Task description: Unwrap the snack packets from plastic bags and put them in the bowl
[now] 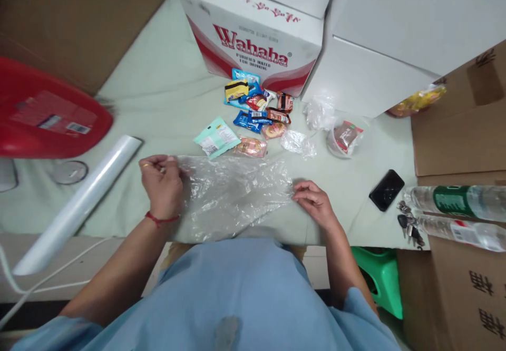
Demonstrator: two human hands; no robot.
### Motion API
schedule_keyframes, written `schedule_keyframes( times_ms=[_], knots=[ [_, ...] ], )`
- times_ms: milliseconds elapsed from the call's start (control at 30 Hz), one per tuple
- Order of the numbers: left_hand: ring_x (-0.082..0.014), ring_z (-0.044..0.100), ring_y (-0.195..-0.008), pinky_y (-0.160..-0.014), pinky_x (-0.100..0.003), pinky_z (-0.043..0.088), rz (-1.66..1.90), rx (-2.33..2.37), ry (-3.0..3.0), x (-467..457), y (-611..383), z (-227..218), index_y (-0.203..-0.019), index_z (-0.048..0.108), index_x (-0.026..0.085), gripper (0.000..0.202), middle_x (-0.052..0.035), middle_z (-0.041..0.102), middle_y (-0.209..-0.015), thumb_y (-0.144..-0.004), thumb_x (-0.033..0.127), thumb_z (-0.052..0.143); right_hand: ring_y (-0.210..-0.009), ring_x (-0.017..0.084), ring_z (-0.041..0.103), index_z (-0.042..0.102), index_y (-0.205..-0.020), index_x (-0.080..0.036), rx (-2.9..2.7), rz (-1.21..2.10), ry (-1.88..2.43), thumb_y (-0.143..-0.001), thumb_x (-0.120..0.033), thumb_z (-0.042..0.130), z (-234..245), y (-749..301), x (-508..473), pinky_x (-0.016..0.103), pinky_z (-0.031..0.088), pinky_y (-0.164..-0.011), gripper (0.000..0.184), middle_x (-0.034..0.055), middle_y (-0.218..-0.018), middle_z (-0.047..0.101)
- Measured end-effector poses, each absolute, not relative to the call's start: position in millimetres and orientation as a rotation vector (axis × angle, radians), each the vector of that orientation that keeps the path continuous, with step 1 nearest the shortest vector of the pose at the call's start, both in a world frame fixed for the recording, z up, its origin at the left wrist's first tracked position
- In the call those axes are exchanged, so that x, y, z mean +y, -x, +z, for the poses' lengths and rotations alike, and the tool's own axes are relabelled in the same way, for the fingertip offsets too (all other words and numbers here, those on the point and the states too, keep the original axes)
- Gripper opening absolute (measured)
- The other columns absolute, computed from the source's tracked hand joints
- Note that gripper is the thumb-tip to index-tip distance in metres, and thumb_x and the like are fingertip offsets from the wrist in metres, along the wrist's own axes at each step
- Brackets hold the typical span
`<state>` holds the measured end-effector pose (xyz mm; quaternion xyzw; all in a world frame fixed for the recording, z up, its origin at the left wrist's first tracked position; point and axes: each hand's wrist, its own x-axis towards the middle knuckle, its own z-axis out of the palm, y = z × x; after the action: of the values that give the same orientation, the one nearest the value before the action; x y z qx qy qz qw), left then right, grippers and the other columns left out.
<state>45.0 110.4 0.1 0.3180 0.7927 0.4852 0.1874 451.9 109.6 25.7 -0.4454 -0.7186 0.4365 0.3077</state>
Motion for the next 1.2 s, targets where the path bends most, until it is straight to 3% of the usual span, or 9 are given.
schedule_keyframes(
  times_ms=[133,267,367,567,700,833,900,1000,1200],
  knots=[
    [-0.028,0.056,-0.122,-0.107,-0.048,0.045,1.404,2.42,-1.198,97.3,-47.2,23.8,-0.117,0.051,0.018,0.036,-0.0143,0.057,-0.126,-0.086,0.026,0.069,-0.098,0.02,0.07,0.082,-0.1,-0.03,-1.984,1.134,1.112,-0.102,-0.032,0.066,23.0,-452.3,106.5,0.036,0.059,-0.083,0.016,0.0077,-0.116,0.07],
    [-0.0293,0.063,-0.118,-0.112,-0.052,0.039,1.105,2.229,-1.885,76.0,-60.4,39.4,-0.102,0.065,0.02,0.012,-0.01,0.069,-0.107,-0.092,0.024,0.059,-0.101,0.022,0.069,0.082,-0.1,-0.031,-2.067,1.082,1.095,-0.103,-0.032,0.063,25.0,-447.8,98.6,0.039,0.06,-0.086,0.019,0.0084,-0.114,0.072],
    [-0.0294,0.066,-0.121,-0.113,-0.051,0.038,0.784,1.976,-2.079,63.2,-79.4,33.8,-0.108,0.07,0.021,0.023,-0.0114,0.076,-0.113,-0.1,0.03,0.051,-0.1,0.023,0.069,0.081,-0.1,-0.031,-2.155,1.094,1.081,-0.104,-0.031,0.06,30.1,-445.4,83.8,0.042,0.06,-0.087,0.021,0.0088,-0.11,0.074],
    [-0.0338,0.042,-0.154,-0.127,-0.065,0.013,0.38,1.923,-2.084,45.8,-105.6,4.3,-0.152,0.054,0.022,0.051,-0.0165,0.047,-0.165,-0.107,0.039,0.036,-0.099,0.021,0.074,0.078,-0.119,-0.028,-2.338,1.527,0.953,-0.103,-0.033,0.063,65.3,-450.5,58.4,0.034,0.062,-0.083,0.022,0.0091,-0.116,0.076],
    [-0.0317,0.036,-0.158,-0.129,-0.067,0.002,0.305,1.884,-2.143,40.6,-106.3,-3.8,-0.163,0.041,0.031,0.055,-0.0118,0.035,-0.173,-0.108,0.039,0.036,-0.096,0.022,0.073,0.075,-0.121,-0.029,-2.234,1.119,1.17,-0.103,-0.035,0.063,75.7,-439.5,73.3,0.036,0.061,-0.082,0.023,0.0082,-0.11,0.075],
    [-0.0302,0.035,-0.159,-0.129,-0.067,-0.002,0.298,1.893,-2.187,39.6,-104.5,-6.3,-0.165,0.036,0.034,0.056,-0.0099,0.032,-0.174,-0.109,0.039,0.036,-0.122,0.034,0.063,0.068,-0.138,-0.026,-2.515,0.715,1.189,-0.091,-0.041,0.08,53.7,-404.4,92.9,0.049,0.057,-0.096,0.05,0.0162,-0.141,0.064],
    [-0.0299,0.036,-0.159,-0.129,-0.066,-0.002,0.304,1.901,-2.2,39.6,-104.0,-7.8,-0.165,0.036,0.033,0.056,-0.0098,0.032,-0.173,-0.109,0.04,0.037,-0.12,0.034,0.061,0.069,-0.136,-0.026,-2.654,0.658,1.138,-0.09,-0.038,0.081,40.5,-387.5,97.9,0.05,0.054,-0.098,0.049,0.016,-0.146,0.062],
    [-0.0292,0.035,-0.159,-0.13,-0.065,-0.003,0.326,1.904,-2.21,39.5,-103.4,-9.8,-0.164,0.036,0.034,0.056,-0.0091,0.032,-0.173,-0.109,0.042,0.038,-0.104,0.027,0.064,0.077,-0.112,-0.025,-2.601,0.694,1.119,-0.102,-0.032,0.064,28.5,-374.2,103.5,0.043,0.054,-0.089,0.018,0.0125,-0.123,0.073],
    [-0.0285,0.034,-0.16,-0.13,-0.066,-0.005,0.345,1.88,-2.211,39.0,-102.1,-11.1,-0.166,0.034,0.031,0.058,-0.0093,0.031,-0.174,-0.109,0.041,0.036,-0.072,0.018,0.06,0.07,-0.093,-0.022,-1.844,0.99,1.432,-0.099,-0.043,0.062,25.5,-388.1,134.2,0.031,0.049,-0.07,0.023,0.0019,-0.082,0.07]
  ],
)
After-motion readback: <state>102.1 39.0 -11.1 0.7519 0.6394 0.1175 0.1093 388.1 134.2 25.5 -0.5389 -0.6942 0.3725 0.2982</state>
